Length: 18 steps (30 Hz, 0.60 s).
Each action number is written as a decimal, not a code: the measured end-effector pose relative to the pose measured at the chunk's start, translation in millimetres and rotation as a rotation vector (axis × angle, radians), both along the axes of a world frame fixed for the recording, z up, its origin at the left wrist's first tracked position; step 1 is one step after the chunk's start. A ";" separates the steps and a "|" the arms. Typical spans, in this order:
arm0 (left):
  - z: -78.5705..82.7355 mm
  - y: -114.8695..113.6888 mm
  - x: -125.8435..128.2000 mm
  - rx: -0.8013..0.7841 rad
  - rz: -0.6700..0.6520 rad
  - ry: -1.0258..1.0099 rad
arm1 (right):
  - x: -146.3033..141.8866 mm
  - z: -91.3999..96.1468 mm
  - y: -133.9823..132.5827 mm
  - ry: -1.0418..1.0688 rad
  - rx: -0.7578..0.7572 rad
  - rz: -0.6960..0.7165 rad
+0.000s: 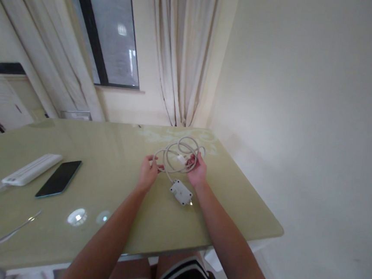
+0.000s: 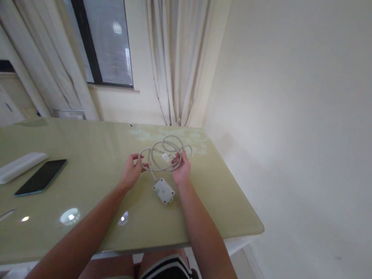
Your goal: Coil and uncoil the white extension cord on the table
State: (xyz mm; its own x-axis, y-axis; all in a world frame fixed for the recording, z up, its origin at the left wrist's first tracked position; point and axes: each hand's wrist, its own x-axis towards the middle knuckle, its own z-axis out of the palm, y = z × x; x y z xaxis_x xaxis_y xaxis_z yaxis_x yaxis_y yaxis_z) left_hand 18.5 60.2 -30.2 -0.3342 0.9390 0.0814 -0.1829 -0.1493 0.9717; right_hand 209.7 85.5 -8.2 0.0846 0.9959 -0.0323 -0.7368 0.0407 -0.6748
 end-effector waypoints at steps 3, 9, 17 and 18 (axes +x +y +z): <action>0.8 3.1 -1.3 -0.050 0.052 -0.205 | 4.5 1.0 2.1 0.038 -0.011 -0.022; 12.7 2.8 -21.3 -0.049 -0.111 -0.409 | 8.5 -5.3 4.9 0.065 0.015 -0.070; 17.3 -2.8 -13.8 0.003 -0.246 -0.327 | 11.2 -15.2 12.9 0.043 -0.019 -0.086; 16.7 -3.7 -11.6 0.028 -0.252 -0.301 | 10.4 -15.2 13.0 0.015 -0.022 -0.077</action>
